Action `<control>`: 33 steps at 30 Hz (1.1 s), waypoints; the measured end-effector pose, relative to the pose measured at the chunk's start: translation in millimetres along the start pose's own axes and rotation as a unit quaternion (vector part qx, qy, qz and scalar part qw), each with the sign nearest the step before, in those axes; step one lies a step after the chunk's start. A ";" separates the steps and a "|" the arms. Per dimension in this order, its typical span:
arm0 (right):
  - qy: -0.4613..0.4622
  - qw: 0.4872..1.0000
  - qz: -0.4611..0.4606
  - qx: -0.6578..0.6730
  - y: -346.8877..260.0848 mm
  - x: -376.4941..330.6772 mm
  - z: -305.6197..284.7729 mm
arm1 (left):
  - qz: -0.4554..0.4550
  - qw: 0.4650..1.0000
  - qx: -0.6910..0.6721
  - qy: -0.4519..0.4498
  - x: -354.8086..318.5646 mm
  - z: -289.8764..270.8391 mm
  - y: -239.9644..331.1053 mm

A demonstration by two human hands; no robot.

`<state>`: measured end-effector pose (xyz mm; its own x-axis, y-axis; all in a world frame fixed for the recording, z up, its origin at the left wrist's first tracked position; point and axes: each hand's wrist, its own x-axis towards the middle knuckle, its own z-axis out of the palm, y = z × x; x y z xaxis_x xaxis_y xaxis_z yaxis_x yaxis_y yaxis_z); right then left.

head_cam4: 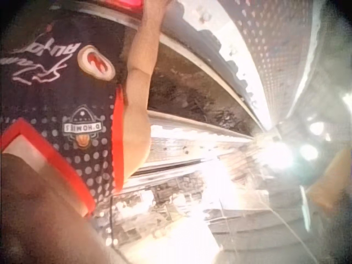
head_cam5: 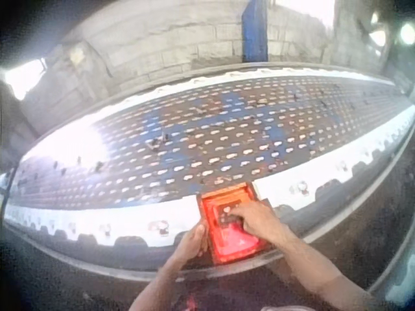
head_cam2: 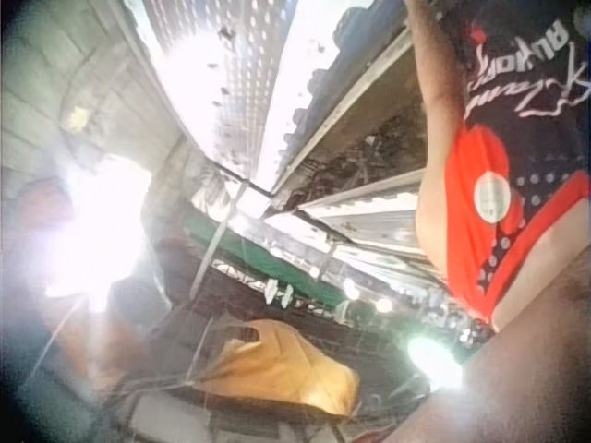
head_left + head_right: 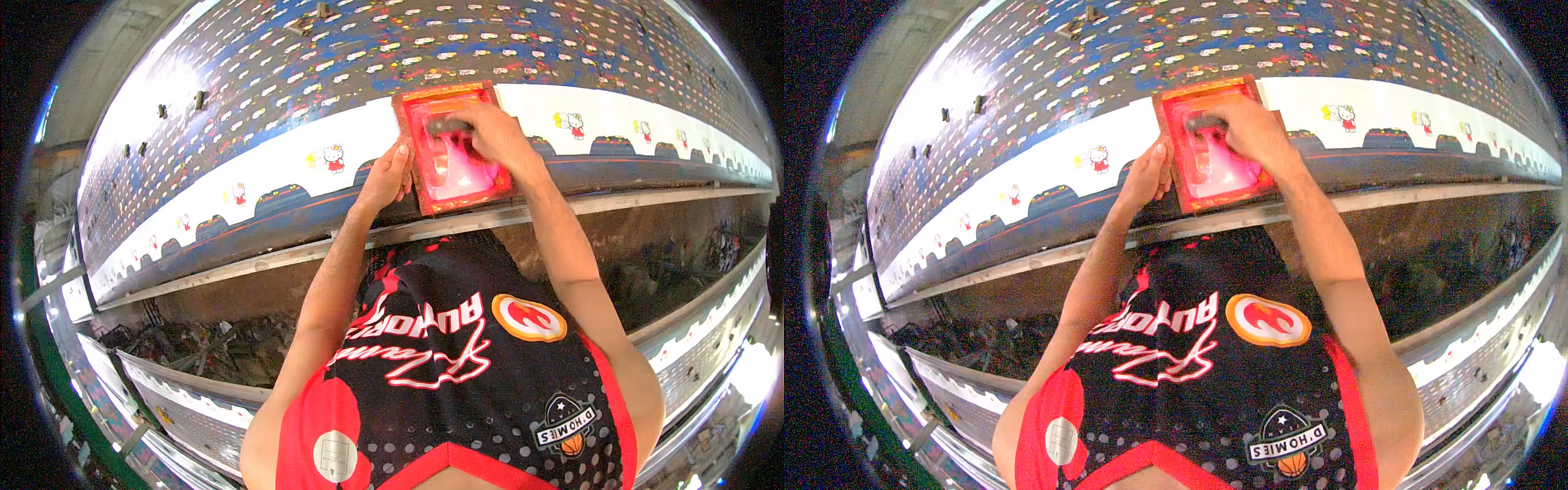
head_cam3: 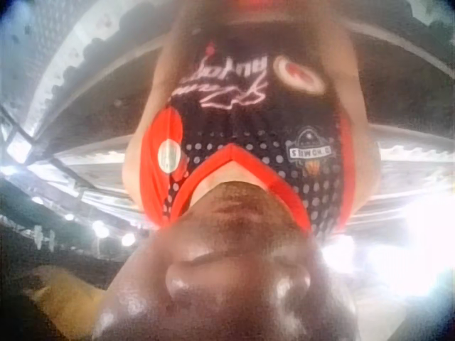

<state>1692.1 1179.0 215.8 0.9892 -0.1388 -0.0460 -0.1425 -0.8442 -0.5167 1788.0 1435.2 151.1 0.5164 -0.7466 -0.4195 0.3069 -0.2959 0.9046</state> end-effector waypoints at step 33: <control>0.112 0.992 -0.020 -0.054 -4.9 -100.5 25.9 | -0.009 0.999 -0.017 0.042 6.6 15.3 -1.6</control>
<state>1594.2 1210.4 200.9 0.9639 -0.2055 0.1691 -0.1183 -0.9000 -0.4195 1778.7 1421.7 148.0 0.5759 -0.6883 -0.4410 0.3422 -0.2870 0.8947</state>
